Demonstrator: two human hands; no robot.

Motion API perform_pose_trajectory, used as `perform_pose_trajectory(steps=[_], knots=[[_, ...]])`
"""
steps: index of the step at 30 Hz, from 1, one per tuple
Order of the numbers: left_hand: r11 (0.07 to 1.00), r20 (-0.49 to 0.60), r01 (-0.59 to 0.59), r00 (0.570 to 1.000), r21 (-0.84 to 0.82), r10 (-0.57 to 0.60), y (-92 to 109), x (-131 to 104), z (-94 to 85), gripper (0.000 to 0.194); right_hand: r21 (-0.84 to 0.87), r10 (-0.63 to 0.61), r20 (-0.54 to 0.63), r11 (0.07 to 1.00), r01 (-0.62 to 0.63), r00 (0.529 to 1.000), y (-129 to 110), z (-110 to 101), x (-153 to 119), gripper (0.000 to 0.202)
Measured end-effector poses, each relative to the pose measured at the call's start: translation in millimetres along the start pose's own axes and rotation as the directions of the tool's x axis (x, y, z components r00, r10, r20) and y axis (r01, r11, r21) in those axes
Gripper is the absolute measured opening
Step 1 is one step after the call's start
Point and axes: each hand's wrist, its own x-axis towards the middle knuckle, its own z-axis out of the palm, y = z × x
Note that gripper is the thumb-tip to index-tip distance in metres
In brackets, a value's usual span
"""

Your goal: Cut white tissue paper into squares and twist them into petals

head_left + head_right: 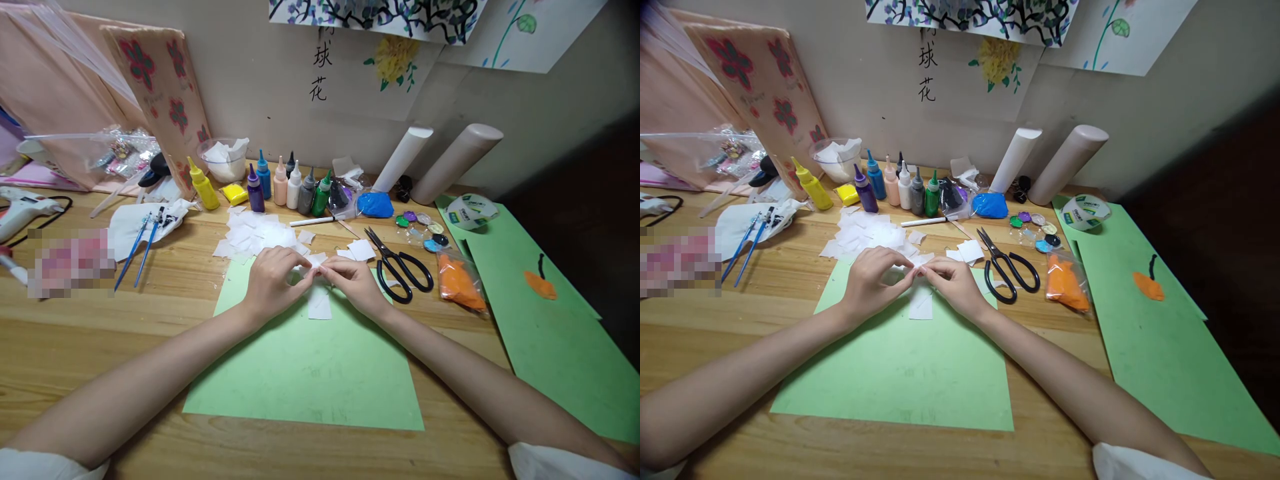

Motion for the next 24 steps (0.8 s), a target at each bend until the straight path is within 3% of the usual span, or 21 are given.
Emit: perform_pose_trajectory(steps=[24], knots=[[0.999, 0.019, 0.005, 1.0, -0.032, -0.005, -1.8, -0.8, 1.4, 0.013, -0.086, -0.033, 0.033, 0.996, 0.036, 0.999, -1.3, 0.9, -1.4, 0.019]])
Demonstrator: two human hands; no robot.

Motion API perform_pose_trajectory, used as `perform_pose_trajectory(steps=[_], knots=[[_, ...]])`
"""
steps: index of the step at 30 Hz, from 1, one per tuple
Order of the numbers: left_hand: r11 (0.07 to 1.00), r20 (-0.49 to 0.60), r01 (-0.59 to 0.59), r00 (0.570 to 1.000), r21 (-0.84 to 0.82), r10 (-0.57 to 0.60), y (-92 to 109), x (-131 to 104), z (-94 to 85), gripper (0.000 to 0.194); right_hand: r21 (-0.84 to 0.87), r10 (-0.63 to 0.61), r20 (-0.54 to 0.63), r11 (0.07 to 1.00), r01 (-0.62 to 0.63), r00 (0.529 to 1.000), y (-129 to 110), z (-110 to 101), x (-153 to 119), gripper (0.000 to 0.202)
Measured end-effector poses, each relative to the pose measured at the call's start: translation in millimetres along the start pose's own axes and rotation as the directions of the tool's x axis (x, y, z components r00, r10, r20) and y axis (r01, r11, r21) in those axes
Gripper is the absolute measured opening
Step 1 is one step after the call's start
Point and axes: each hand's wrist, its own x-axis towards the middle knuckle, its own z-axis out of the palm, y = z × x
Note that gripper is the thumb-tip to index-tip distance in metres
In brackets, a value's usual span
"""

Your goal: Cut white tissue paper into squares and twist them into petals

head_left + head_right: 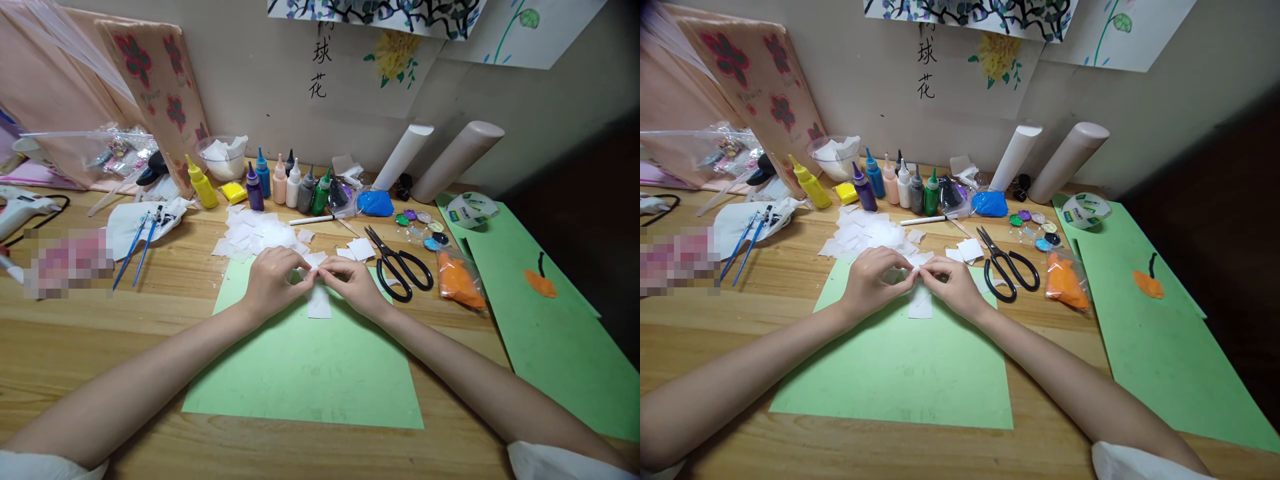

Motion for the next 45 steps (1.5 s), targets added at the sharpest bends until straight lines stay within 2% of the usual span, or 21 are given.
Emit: perform_pose_trajectory(steps=[14, 25, 37, 45], knots=[[0.998, 0.023, -0.012, 1.0, -0.068, 0.013, 0.0, 1.4, 0.0, 0.012, -0.059, -0.037, -0.033, 0.998, 0.035, 0.999, -1.0, 0.5, -0.3, 0.018], [0.995, 0.039, 0.007, 0.999, -0.096, -0.004, -0.3, 1.6, 0.5, 0.01, -0.063, -0.025, 0.003, 0.998, 0.026, 1.0, 2.2, 0.5, -1.1, 0.019], [0.988, 0.052, -0.001, 0.999, -0.157, 0.009, -2.2, 1.8, 1.9, 0.01, -0.066, -0.024, -0.011, 0.998, 0.023, 1.0, 1.8, 0.4, -0.8, 0.016], [0.992, 0.103, 0.034, 0.994, -0.124, -0.021, 0.6, 2.5, 0.2, 0.008, -0.092, -0.067, -0.04, 0.994, 0.063, 0.997, -1.8, 0.6, -2.1, 0.013]])
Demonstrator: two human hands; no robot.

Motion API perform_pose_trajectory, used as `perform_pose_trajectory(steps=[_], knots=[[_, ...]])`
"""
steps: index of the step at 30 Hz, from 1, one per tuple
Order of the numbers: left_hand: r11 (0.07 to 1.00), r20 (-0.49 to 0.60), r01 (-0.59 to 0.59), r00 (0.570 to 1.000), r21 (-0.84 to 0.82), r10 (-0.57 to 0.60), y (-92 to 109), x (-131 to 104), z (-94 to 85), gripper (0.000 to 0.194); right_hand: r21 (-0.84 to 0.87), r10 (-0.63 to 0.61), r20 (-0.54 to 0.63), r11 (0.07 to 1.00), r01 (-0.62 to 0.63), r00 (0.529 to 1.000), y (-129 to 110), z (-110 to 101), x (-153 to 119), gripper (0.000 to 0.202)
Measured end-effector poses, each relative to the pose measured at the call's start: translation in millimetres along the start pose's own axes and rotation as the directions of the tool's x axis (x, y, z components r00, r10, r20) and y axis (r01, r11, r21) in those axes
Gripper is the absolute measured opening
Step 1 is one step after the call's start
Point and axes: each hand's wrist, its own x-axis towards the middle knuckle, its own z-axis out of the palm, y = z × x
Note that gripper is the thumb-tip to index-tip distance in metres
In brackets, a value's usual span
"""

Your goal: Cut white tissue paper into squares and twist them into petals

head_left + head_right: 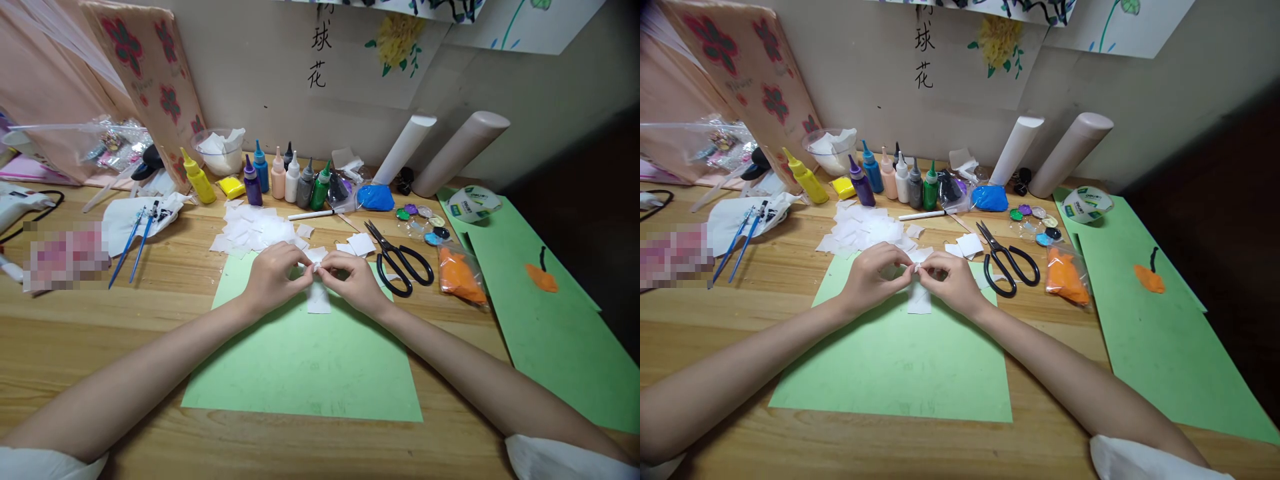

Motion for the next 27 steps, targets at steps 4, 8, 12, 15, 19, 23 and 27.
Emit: perform_pose_trajectory(steps=[4, 8, 12, 15, 19, 23, 27], knots=[[0.987, -0.092, 0.158, 0.983, -0.038, -0.161, -1.5, 1.7, -1.8, 0.007, -0.032, -0.011, -0.053, 0.999, 0.009, 0.999, 1.2, -1.6, 0.7, 0.014], [0.964, -0.159, 0.254, 0.952, -0.072, -0.263, -2.8, 2.7, -4.5, 0.014, 0.003, 0.048, -0.138, 0.999, -0.048, 0.989, 7.3, -3.4, 3.3, 0.014], [0.986, -0.024, 0.161, 0.987, 0.047, -0.16, 2.5, 2.4, -4.8, 0.008, 0.027, 0.061, -0.119, 0.998, -0.058, 0.991, 8.8, -2.5, 4.5, 0.013], [0.996, -0.005, 0.054, 0.999, 0.076, -0.053, 4.9, 1.4, -3.1, 0.01, 0.023, 0.029, -0.059, 0.999, -0.027, 0.998, 6.0, -1.4, 3.7, 0.012], [0.997, -0.009, -0.009, 1.0, 0.074, 0.01, 1.0, -0.1, 0.0, 0.014, 0.022, -0.004, -0.022, 1.0, 0.005, 1.0, 3.4, -0.8, 2.7, 0.013], [0.998, -0.059, -0.031, 0.998, 0.061, 0.035, -3.5, -0.9, 1.9, 0.013, 0.02, -0.021, -0.011, 1.0, 0.021, 1.0, 3.9, -0.3, 2.6, 0.012], [0.999, -0.073, -0.042, 0.996, 0.02, 0.044, -4.4, -0.5, 1.6, 0.013, 0.02, -0.037, -0.015, 0.999, 0.037, 0.999, 4.4, 0.5, 1.7, 0.012]])
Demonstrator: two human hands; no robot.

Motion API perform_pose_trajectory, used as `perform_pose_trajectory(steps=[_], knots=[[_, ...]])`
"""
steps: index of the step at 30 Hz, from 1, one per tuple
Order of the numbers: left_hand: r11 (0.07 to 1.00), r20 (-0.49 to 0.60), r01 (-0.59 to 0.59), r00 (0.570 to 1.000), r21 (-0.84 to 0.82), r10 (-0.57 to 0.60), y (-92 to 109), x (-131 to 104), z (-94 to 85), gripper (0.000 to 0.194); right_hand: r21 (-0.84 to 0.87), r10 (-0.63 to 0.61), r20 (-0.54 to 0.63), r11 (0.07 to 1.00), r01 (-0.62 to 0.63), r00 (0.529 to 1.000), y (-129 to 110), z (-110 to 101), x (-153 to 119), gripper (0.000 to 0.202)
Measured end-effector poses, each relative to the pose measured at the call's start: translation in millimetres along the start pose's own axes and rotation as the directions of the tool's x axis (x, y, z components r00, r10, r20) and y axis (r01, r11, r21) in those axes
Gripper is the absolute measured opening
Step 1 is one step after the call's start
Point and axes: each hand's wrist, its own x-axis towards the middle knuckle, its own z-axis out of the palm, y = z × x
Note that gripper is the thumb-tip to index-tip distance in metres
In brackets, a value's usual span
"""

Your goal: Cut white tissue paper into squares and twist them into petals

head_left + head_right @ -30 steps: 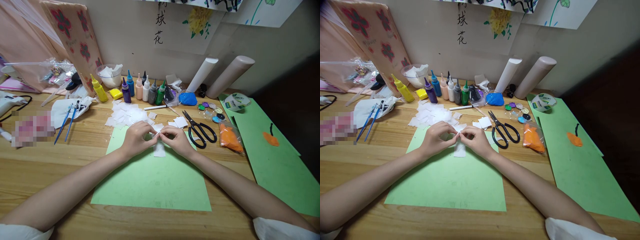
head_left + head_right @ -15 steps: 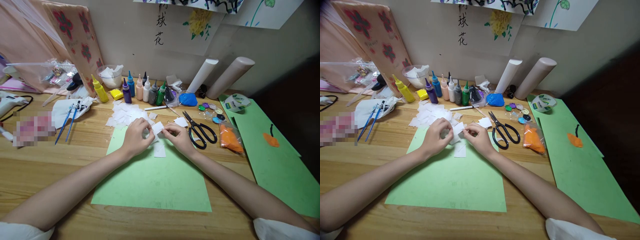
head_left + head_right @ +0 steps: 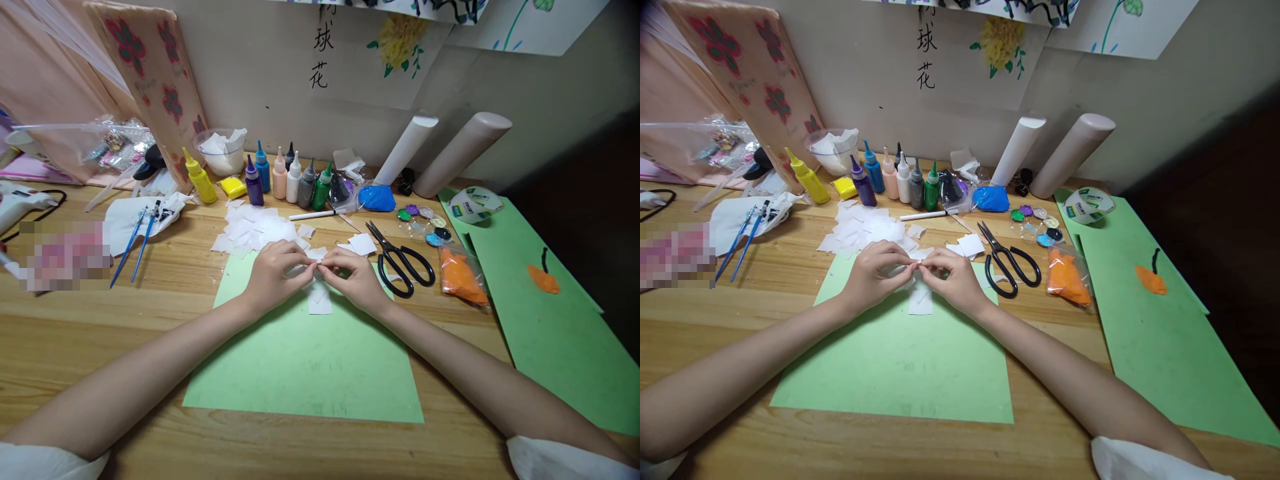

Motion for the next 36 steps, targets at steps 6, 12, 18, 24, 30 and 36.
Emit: perform_pose_trajectory(steps=[6, 12, 18, 24, 30, 36], knots=[[0.999, 0.01, -0.009, 1.0, -0.04, 0.009, 0.4, 1.6, -0.3, 0.013, -0.011, -0.002, -0.02, 1.0, 0.002, 1.0, -1.5, -0.2, -0.8, 0.009], [0.997, 0.013, 0.004, 1.0, -0.082, -0.003, 0.1, 1.8, 0.1, 0.011, -0.018, 0.003, -0.02, 1.0, -0.004, 1.0, -1.9, -0.4, -0.7, 0.008], [0.995, 0.023, 0.023, 1.0, -0.097, -0.021, 0.0, 0.8, -0.3, 0.012, -0.012, 0.002, -0.005, 1.0, -0.002, 1.0, -0.8, -0.7, -1.2, 0.007], [0.99, 0.044, 0.062, 0.997, -0.125, -0.057, 0.4, 2.1, -1.3, 0.01, -0.022, 0.004, 0.008, 1.0, -0.003, 1.0, -1.6, -0.3, -1.0, 0.009], [0.986, 0.06, 0.083, 0.995, -0.147, -0.075, 0.7, 3.3, -1.9, 0.009, -0.024, 0.002, 0.005, 1.0, -0.002, 1.0, -2.2, -0.8, -1.3, 0.01], [0.985, 0.062, 0.082, 0.995, -0.152, -0.073, 0.9, 3.6, -2.0, 0.009, -0.032, -0.004, 0.015, 0.999, 0.005, 1.0, -0.9, -0.9, -1.5, 0.01]])
